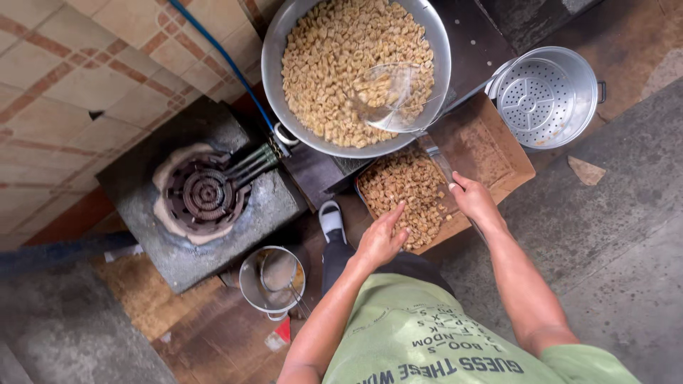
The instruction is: The person cleans a gas stove burner with a cloth, then uses a slotted spoon to transfer fried snack pieces from a large wok into a cardboard box. The person also handles a metal steamer basket and a digital scale.
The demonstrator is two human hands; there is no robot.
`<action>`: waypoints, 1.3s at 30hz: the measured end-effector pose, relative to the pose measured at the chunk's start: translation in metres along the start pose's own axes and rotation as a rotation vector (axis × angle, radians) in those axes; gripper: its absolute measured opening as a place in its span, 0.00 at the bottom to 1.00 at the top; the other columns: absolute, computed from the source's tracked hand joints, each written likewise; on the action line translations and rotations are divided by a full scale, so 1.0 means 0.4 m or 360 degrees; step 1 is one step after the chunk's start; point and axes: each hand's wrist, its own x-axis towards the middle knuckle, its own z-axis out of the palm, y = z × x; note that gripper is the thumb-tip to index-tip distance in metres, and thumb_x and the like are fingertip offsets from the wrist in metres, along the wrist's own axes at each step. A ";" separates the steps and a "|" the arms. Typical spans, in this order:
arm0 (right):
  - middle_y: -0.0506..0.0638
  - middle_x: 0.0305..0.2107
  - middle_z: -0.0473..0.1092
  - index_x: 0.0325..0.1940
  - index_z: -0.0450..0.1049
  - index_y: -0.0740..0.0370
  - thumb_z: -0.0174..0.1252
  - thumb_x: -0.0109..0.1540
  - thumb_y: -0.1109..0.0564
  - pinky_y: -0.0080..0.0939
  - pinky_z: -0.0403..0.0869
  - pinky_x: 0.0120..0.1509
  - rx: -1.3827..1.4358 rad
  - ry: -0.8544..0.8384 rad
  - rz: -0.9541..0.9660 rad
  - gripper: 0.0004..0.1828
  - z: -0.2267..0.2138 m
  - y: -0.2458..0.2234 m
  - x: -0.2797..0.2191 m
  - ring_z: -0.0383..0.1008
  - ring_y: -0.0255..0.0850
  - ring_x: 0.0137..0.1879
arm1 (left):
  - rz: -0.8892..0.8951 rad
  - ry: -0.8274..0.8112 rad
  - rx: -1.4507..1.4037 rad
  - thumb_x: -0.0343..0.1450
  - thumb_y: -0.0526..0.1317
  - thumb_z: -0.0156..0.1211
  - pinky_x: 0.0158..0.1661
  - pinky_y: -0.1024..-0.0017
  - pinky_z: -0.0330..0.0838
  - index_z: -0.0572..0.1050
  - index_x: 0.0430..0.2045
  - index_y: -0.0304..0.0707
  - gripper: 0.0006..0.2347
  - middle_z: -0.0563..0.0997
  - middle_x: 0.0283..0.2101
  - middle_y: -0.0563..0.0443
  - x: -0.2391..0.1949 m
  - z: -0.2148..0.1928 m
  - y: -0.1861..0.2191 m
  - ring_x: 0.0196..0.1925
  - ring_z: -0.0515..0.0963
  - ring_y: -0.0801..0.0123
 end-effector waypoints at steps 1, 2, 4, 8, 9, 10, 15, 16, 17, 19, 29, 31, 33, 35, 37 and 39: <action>0.66 0.55 0.73 0.66 0.71 0.55 0.57 0.66 0.48 0.50 0.70 0.64 0.0018 0.0054 0.0060 0.25 0.018 -0.003 0.016 0.74 0.56 0.62 | 0.0016 -0.0033 -0.0014 0.73 0.48 0.57 0.61 0.57 0.68 0.61 0.70 0.39 0.29 0.73 0.63 0.32 0.012 -0.013 -0.007 0.63 0.73 0.43; 0.65 0.52 0.75 0.67 0.71 0.53 0.56 0.66 0.47 0.50 0.72 0.61 0.0060 0.0049 0.0269 0.25 0.043 -0.006 0.012 0.77 0.56 0.57 | 0.0022 -0.0084 -0.0030 0.73 0.48 0.57 0.61 0.57 0.68 0.61 0.70 0.39 0.29 0.73 0.63 0.32 0.008 -0.025 -0.015 0.63 0.73 0.43; 0.63 0.45 0.79 0.69 0.71 0.49 0.53 0.67 0.46 0.50 0.76 0.56 0.0141 0.0041 0.0676 0.25 0.074 -0.026 0.034 0.81 0.55 0.48 | 0.0063 -0.0172 -0.0031 0.73 0.48 0.56 0.61 0.57 0.68 0.62 0.70 0.39 0.29 0.74 0.63 0.33 0.028 -0.058 -0.019 0.63 0.73 0.43; 0.60 0.36 0.77 0.66 0.75 0.53 0.58 0.66 0.48 0.47 0.74 0.42 0.0109 0.0178 0.0368 0.24 0.120 -0.093 0.073 0.78 0.47 0.34 | 0.0042 -0.0359 0.0003 0.71 0.48 0.56 0.60 0.58 0.68 0.62 0.70 0.40 0.29 0.75 0.61 0.34 0.050 -0.142 -0.038 0.61 0.76 0.45; 0.58 0.31 0.76 0.68 0.73 0.51 0.56 0.65 0.48 0.47 0.74 0.36 0.0250 0.0120 0.0538 0.25 0.123 -0.114 0.088 0.75 0.44 0.28 | 0.0001 -0.0407 0.0003 0.70 0.48 0.56 0.59 0.58 0.69 0.62 0.70 0.41 0.30 0.76 0.60 0.35 0.061 -0.165 -0.042 0.60 0.77 0.46; 0.56 0.25 0.75 0.69 0.71 0.50 0.55 0.65 0.48 0.47 0.73 0.31 0.0390 0.0062 0.0703 0.27 0.123 -0.135 0.105 0.71 0.42 0.22 | 0.0100 -0.0368 0.0013 0.71 0.47 0.57 0.60 0.58 0.69 0.62 0.69 0.39 0.30 0.75 0.61 0.33 0.076 -0.188 -0.047 0.61 0.76 0.45; 0.53 0.21 0.73 0.71 0.70 0.50 0.55 0.66 0.48 0.45 0.71 0.29 0.0497 0.0192 0.0755 0.27 0.137 -0.235 0.206 0.70 0.40 0.21 | 0.0209 -0.0426 0.0081 0.70 0.46 0.58 0.58 0.56 0.70 0.61 0.69 0.37 0.30 0.75 0.60 0.33 0.167 -0.267 -0.069 0.58 0.77 0.44; 0.52 0.21 0.74 0.71 0.69 0.51 0.55 0.67 0.49 0.45 0.71 0.30 0.0485 0.0187 0.0754 0.27 0.141 -0.252 0.227 0.70 0.40 0.21 | 0.0289 -0.0375 0.0104 0.71 0.46 0.58 0.59 0.56 0.69 0.62 0.69 0.37 0.29 0.75 0.60 0.32 0.188 -0.275 -0.070 0.60 0.76 0.43; 0.53 0.21 0.74 0.71 0.69 0.51 0.55 0.66 0.49 0.44 0.72 0.30 0.0436 0.0151 0.0760 0.27 0.145 -0.268 0.245 0.71 0.40 0.21 | 0.0369 -0.0325 0.0127 0.72 0.47 0.58 0.59 0.55 0.69 0.63 0.69 0.36 0.29 0.74 0.61 0.32 0.208 -0.283 -0.071 0.61 0.75 0.41; 0.54 0.20 0.73 0.70 0.69 0.50 0.55 0.65 0.49 0.44 0.72 0.31 0.0346 0.0066 0.0771 0.27 0.178 -0.309 0.255 0.71 0.40 0.20 | 0.0411 -0.0287 0.0145 0.72 0.47 0.58 0.60 0.55 0.68 0.63 0.69 0.36 0.29 0.74 0.61 0.32 0.223 -0.321 -0.090 0.62 0.74 0.40; 0.60 0.28 0.77 0.72 0.68 0.49 0.52 0.69 0.50 0.42 0.71 0.34 0.0221 -0.0184 0.0756 0.26 0.200 -0.454 0.259 0.70 0.41 0.25 | 0.0225 -0.0299 0.0075 0.72 0.46 0.59 0.61 0.55 0.67 0.61 0.69 0.35 0.30 0.73 0.63 0.32 0.194 -0.376 -0.169 0.63 0.73 0.41; 0.60 0.32 0.77 0.72 0.68 0.48 0.52 0.68 0.49 0.45 0.71 0.40 0.0218 -0.0226 0.0847 0.26 0.193 -0.479 0.256 0.71 0.45 0.31 | 0.0254 -0.0256 0.0053 0.72 0.45 0.60 0.62 0.56 0.66 0.61 0.70 0.35 0.30 0.72 0.63 0.31 0.176 -0.373 -0.181 0.64 0.72 0.41; 0.61 0.37 0.76 0.71 0.68 0.47 0.52 0.68 0.48 0.47 0.71 0.45 0.0078 -0.0231 0.0759 0.26 0.200 -0.499 0.236 0.72 0.49 0.37 | 0.0327 -0.0178 0.0008 0.73 0.45 0.59 0.63 0.57 0.67 0.62 0.70 0.35 0.29 0.73 0.63 0.30 0.148 -0.378 -0.209 0.66 0.72 0.41; 0.61 0.42 0.76 0.71 0.69 0.46 0.52 0.68 0.48 0.50 0.72 0.51 -0.0053 -0.0295 0.0722 0.26 0.190 -0.517 0.221 0.73 0.52 0.44 | 0.0157 -0.0194 -0.0022 0.72 0.45 0.59 0.62 0.58 0.67 0.61 0.70 0.37 0.30 0.73 0.63 0.32 0.136 -0.390 -0.216 0.65 0.72 0.43; 0.62 0.47 0.76 0.70 0.69 0.45 0.52 0.67 0.47 0.52 0.72 0.57 -0.0152 -0.0379 0.0776 0.26 0.186 -0.515 0.193 0.74 0.56 0.50 | 0.0104 -0.0216 -0.0022 0.71 0.45 0.59 0.61 0.58 0.67 0.60 0.70 0.38 0.30 0.73 0.63 0.33 0.127 -0.381 -0.228 0.64 0.73 0.44; 0.62 0.52 0.76 0.70 0.70 0.44 0.52 0.67 0.46 0.55 0.72 0.62 -0.0273 -0.0337 0.0619 0.26 0.186 -0.524 0.173 0.75 0.60 0.56 | 0.0123 -0.0233 0.0007 0.71 0.45 0.60 0.61 0.59 0.67 0.60 0.70 0.38 0.30 0.73 0.63 0.33 0.120 -0.383 -0.225 0.63 0.73 0.44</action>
